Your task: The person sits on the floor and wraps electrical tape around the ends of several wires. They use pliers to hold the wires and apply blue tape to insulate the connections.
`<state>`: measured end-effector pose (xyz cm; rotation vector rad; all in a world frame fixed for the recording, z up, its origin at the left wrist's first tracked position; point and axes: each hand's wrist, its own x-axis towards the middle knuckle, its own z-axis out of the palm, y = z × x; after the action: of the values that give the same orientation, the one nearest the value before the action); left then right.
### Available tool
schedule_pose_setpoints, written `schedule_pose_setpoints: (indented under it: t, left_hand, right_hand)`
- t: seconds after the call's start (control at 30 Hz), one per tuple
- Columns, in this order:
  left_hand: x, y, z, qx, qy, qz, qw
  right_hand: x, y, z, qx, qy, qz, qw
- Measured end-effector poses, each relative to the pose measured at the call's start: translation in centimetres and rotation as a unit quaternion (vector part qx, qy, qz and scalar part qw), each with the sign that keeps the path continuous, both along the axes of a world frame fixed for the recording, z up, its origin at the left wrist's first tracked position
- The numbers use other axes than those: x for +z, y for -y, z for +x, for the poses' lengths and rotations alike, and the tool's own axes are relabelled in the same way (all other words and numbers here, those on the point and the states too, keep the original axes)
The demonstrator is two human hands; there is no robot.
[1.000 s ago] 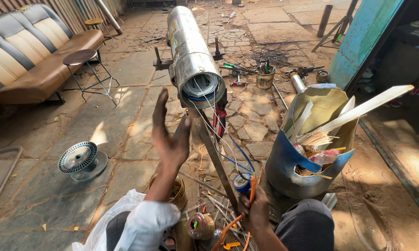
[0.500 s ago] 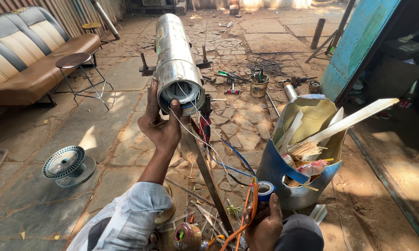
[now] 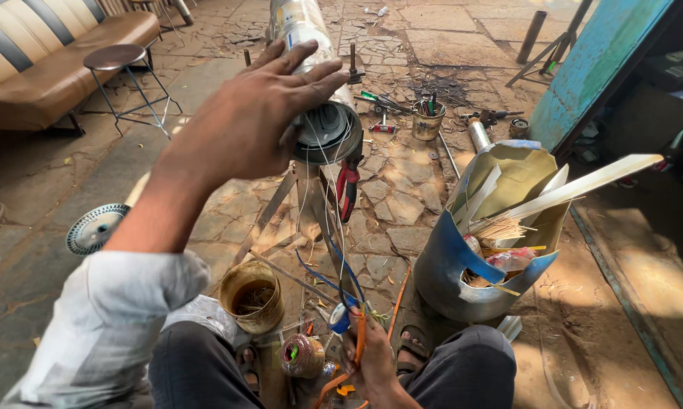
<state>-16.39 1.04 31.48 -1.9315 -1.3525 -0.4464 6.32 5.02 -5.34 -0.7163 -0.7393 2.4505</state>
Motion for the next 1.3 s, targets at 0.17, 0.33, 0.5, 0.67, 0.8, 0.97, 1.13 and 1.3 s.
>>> schedule_pose_setpoints:
  t: [0.17,0.33,0.5,0.67,0.8,0.97,1.13,1.3]
  left_hand:
    - [-13.6,8.4,6.6,-0.124,0.415,0.262,0.862]
    - [-26.7,11.1,14.2,-0.037,0.613,0.131,0.778]
    - [-30.4,12.2,16.9,-0.046,0.857,0.027,0.512]
    - [-30.5,12.5,16.9,-0.020,0.783,0.041,0.620]
    - [-29.3,13.4,19.0,-0.032,0.692,0.186,0.697]
    - [-26.0,13.7,19.5,-0.080,0.759,0.150,0.628]
    - [-22.9,11.8,17.9,-0.330,0.687,0.049,0.646]
    - [-21.1,10.3,16.4,-0.329,0.553,0.020,0.765]
  right_hand:
    - [-0.9,2.9,0.4,0.071,0.044,0.001,0.996]
    - [-2.1,4.9,1.2,0.077,0.106,-0.024,0.991]
    - [-6.6,6.9,1.4,0.004,0.039,-0.069,0.997]
    - [-7.6,5.9,1.4,-0.013,-0.055,-0.052,0.997]
    - [0.1,1.5,3.5,-0.123,0.256,0.676,0.679]
    - [16.9,-1.2,5.7,-0.047,-0.269,0.523,0.807]
    - [30.0,-0.5,3.2,0.132,-0.051,0.810,0.569]
    - [33.8,-1.0,-0.1,0.187,-0.013,0.904,0.385]
